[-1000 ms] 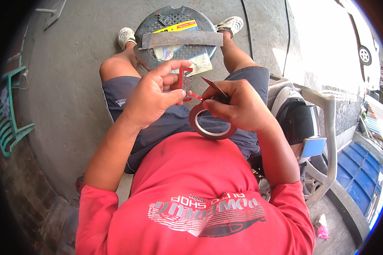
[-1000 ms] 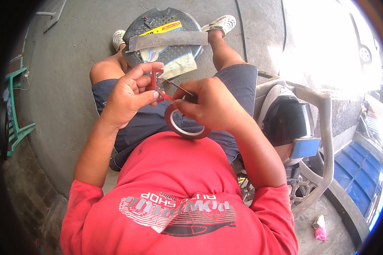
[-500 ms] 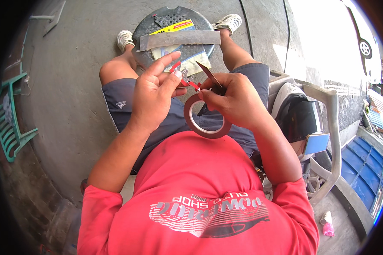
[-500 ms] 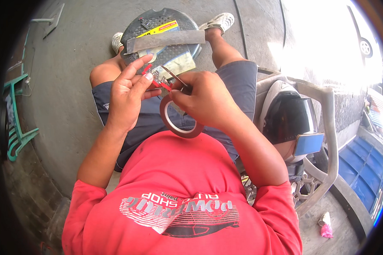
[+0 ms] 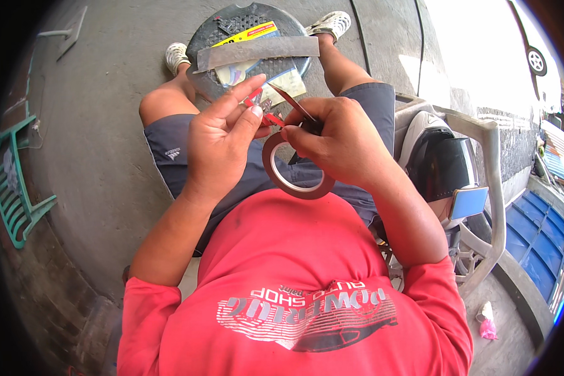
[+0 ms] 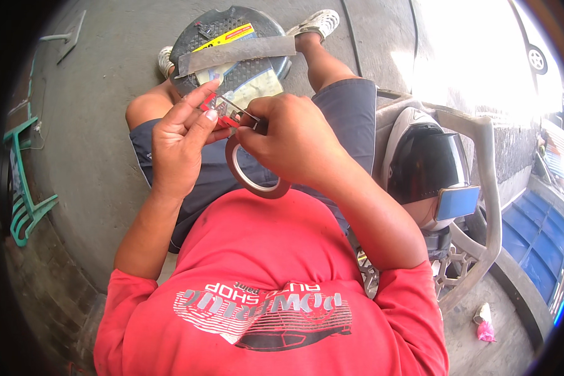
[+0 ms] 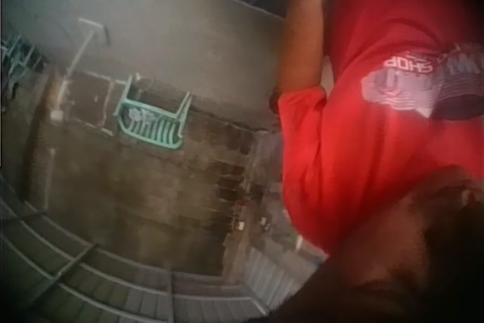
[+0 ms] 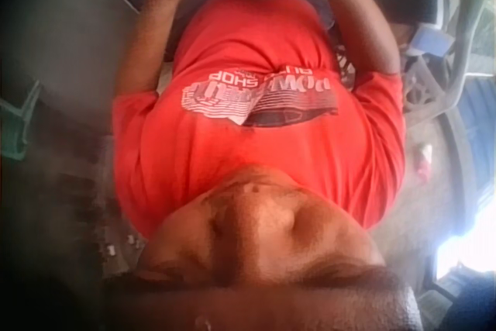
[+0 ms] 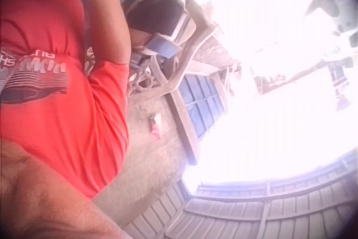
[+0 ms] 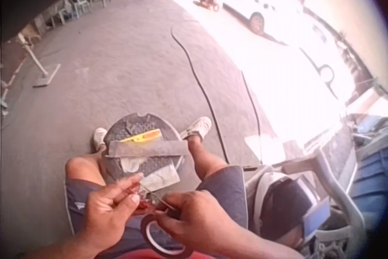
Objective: The person sits and assembles small red plastic components by hand, repeatedly picking up pieces, aligning them, and securing them with tape. The person uses a roll of tape and a small cutting tool to trim tape while working on the components.
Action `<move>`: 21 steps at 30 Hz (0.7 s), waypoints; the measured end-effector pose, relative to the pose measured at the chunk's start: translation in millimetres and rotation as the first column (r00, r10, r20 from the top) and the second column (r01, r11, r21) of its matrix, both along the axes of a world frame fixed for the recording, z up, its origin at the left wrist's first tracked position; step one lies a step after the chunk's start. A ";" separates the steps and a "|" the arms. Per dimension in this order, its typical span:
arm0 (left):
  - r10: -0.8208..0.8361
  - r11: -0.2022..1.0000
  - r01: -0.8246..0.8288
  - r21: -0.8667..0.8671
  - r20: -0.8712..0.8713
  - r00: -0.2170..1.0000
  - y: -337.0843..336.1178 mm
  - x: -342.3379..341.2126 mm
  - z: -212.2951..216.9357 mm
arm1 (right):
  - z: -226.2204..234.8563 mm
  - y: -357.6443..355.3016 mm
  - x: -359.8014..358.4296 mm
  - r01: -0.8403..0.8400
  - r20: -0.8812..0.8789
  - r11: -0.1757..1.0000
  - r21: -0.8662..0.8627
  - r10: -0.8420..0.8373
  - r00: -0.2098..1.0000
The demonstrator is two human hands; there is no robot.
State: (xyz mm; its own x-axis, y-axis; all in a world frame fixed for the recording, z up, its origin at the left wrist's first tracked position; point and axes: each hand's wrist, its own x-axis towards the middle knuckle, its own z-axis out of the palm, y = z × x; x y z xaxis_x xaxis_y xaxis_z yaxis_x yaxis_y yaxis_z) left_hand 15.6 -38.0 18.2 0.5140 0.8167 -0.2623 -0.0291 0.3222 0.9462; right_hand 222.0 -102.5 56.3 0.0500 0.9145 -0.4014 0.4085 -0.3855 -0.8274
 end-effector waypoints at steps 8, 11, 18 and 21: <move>-0.013 1.000 0.013 0.011 -0.002 1.000 0.0 -2.5 1.2 | -5.8 -2.3 -1.7 -0.012 0.039 0.997 0.075 0.009 0.999; -0.024 1.000 0.024 0.016 0.000 1.000 -0.1 -3.5 1.0 | -6.1 -1.4 -1.4 -0.044 0.081 0.993 0.107 0.035 0.996; -0.006 1.000 0.006 -0.006 0.008 1.000 -1.0 -0.7 4.4 | 1.5 1.8 -1.0 -0.085 0.167 0.991 0.101 0.068 0.984; -0.001 1.000 0.001 -0.025 0.012 1.000 -1.7 -0.4 5.5 | 4.5 3.3 -1.4 -0.102 0.196 0.991 0.092 0.082 0.977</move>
State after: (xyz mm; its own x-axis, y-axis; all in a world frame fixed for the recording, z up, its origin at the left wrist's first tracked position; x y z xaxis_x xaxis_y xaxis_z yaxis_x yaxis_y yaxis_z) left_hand 15.2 -39.7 23.7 0.5179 0.8095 -0.2766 -0.0399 0.3459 0.9374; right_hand 220.6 -99.3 60.8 0.0308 0.9540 -0.2984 0.5928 -0.2578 -0.7630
